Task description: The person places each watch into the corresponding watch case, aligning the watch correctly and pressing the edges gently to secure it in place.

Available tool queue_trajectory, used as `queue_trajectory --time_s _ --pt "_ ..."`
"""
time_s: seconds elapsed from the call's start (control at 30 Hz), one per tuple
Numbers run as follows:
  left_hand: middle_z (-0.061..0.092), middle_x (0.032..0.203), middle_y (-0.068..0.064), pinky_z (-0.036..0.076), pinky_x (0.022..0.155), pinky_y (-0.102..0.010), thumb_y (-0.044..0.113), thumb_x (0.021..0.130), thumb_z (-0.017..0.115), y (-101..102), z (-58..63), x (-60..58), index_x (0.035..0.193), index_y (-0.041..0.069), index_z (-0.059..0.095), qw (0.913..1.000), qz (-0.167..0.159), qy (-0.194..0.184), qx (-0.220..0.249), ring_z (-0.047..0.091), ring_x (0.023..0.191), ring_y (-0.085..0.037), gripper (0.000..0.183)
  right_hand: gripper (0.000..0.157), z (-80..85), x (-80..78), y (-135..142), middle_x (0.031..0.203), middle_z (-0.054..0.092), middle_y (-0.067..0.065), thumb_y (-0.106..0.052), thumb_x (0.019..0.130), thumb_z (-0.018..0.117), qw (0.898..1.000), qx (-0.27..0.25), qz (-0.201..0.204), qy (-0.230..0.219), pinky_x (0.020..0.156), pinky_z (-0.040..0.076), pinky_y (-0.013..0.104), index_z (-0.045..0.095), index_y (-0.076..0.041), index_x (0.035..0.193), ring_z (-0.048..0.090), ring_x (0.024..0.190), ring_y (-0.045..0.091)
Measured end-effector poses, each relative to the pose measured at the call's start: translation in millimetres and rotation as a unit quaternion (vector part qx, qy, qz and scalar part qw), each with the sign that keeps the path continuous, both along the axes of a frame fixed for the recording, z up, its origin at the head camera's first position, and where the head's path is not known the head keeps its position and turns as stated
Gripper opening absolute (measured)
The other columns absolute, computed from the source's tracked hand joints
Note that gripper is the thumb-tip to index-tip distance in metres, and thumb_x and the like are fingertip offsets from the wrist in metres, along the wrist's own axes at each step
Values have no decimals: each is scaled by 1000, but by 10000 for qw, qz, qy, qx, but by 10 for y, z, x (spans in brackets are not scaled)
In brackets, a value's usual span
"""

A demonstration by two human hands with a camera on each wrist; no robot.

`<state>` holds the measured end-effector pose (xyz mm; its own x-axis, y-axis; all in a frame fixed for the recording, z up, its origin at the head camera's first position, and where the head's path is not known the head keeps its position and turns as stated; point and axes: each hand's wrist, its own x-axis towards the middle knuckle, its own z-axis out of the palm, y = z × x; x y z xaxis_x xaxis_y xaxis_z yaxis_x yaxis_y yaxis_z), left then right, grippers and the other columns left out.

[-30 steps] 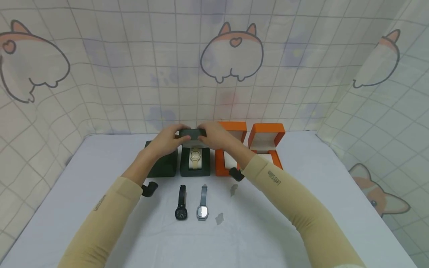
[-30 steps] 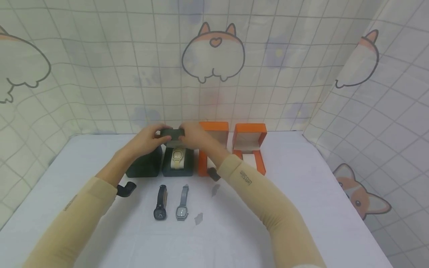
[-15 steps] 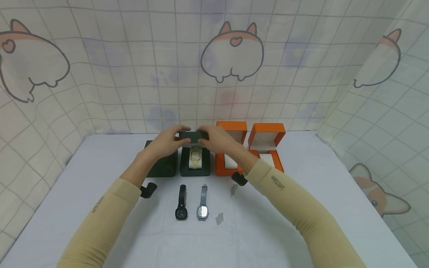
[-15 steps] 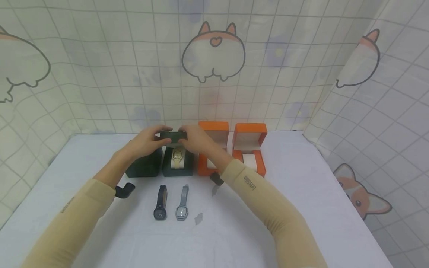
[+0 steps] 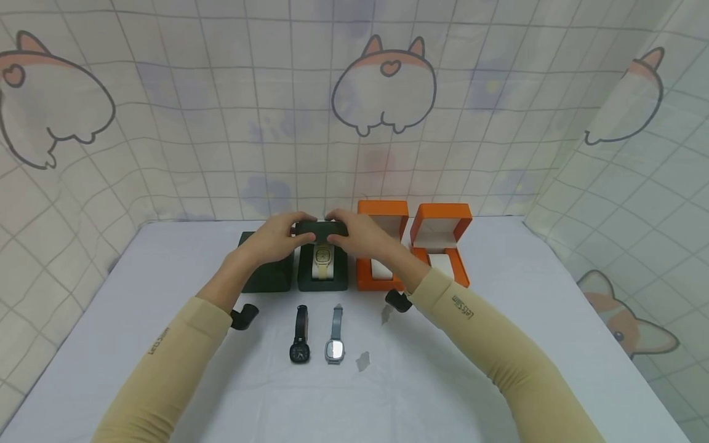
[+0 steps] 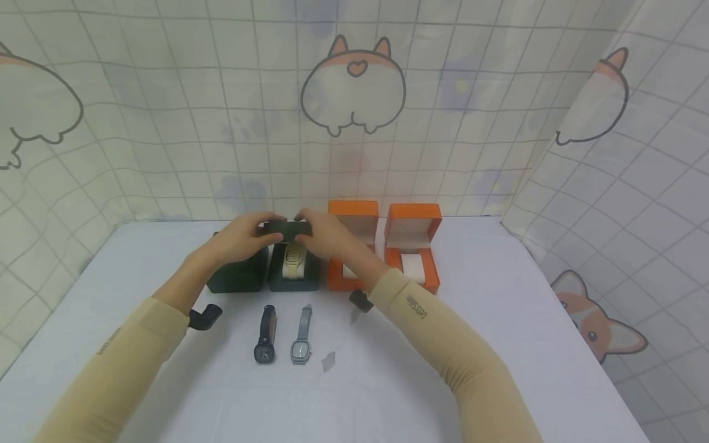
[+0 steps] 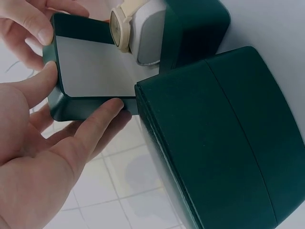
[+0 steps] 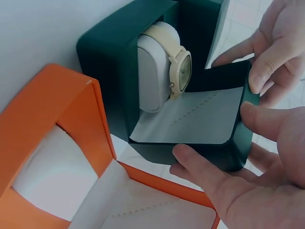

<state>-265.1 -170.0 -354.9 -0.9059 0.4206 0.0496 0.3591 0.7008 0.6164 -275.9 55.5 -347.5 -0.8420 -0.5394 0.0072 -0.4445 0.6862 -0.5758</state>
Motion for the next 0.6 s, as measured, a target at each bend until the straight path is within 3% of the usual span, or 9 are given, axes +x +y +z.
queue_trajectory --time_s 0.6 --pt "53 145 -22 46 103 -56 25 106 61 18 -15 54 150 0 48 9997 48 -1 -244 54 125 -39 52 51 -121 56 30 143 59 13 -23 105 62 9995 -246 58 199 104 50 41 49 -7 152 61 113 25"
